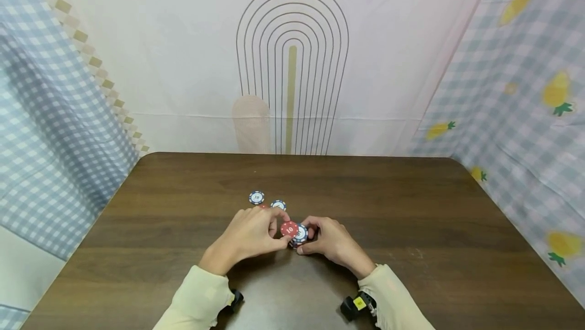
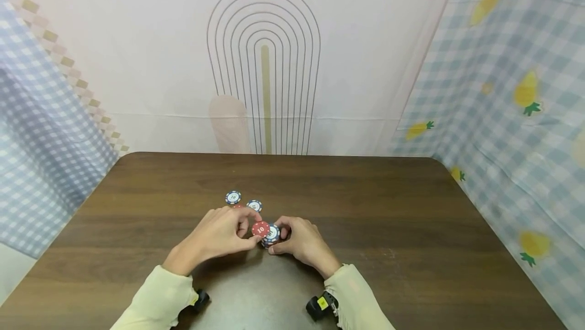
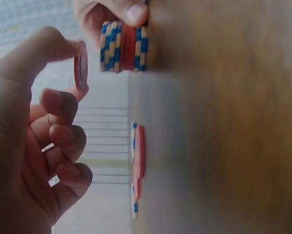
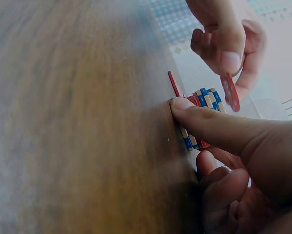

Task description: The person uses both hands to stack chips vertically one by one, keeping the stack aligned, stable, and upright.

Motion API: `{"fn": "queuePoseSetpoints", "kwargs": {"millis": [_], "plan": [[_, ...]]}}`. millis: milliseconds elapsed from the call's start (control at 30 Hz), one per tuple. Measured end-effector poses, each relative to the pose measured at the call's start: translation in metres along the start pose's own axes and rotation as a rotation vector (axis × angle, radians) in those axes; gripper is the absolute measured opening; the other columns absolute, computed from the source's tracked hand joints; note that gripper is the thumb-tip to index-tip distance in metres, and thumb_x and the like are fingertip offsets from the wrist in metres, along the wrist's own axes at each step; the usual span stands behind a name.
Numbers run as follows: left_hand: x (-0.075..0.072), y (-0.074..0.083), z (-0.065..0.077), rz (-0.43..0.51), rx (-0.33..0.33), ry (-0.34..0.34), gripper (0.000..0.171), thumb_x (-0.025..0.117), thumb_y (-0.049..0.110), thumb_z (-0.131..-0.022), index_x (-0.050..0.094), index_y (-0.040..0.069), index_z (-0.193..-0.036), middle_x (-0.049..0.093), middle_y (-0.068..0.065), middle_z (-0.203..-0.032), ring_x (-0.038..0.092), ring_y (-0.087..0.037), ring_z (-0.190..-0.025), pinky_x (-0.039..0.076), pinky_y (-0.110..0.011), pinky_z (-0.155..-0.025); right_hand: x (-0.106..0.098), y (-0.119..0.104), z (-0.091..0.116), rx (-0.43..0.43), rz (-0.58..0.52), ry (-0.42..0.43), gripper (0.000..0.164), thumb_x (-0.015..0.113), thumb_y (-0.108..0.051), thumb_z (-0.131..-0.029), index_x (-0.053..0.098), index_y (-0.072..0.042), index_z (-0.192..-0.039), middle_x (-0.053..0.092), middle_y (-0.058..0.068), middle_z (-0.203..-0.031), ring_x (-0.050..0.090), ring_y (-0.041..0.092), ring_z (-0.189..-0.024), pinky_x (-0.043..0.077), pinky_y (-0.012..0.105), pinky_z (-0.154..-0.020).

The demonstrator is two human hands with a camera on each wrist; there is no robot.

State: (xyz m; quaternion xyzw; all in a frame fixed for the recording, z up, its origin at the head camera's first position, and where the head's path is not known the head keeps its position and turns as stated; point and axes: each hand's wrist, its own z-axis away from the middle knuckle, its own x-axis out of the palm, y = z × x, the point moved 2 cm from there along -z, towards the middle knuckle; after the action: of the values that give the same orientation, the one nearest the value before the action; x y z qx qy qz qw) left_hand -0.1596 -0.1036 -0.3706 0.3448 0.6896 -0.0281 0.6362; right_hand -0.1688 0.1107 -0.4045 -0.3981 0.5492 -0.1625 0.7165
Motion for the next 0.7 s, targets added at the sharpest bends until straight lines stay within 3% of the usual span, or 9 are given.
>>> {"fn": "queuePoseSetpoints", "kwargs": {"millis": [700], "plan": [[0.014,0.014,-0.007,-0.026,-0.069,0.003,0.033,0.080,0.041,-0.081,0.075,0.026,-0.110,0.051,0.020,-0.063,0.048,0.003,-0.057,0.041,-0.027,-0.051,0.000,0.001,0.000,-0.026,0.021,0.010,0.033,0.097,-0.022,-0.073,0.072,-0.021,-0.094,0.059,-0.008,-0.080,0.052,0.009,-0.069,0.040,0.026,-0.064]]}}
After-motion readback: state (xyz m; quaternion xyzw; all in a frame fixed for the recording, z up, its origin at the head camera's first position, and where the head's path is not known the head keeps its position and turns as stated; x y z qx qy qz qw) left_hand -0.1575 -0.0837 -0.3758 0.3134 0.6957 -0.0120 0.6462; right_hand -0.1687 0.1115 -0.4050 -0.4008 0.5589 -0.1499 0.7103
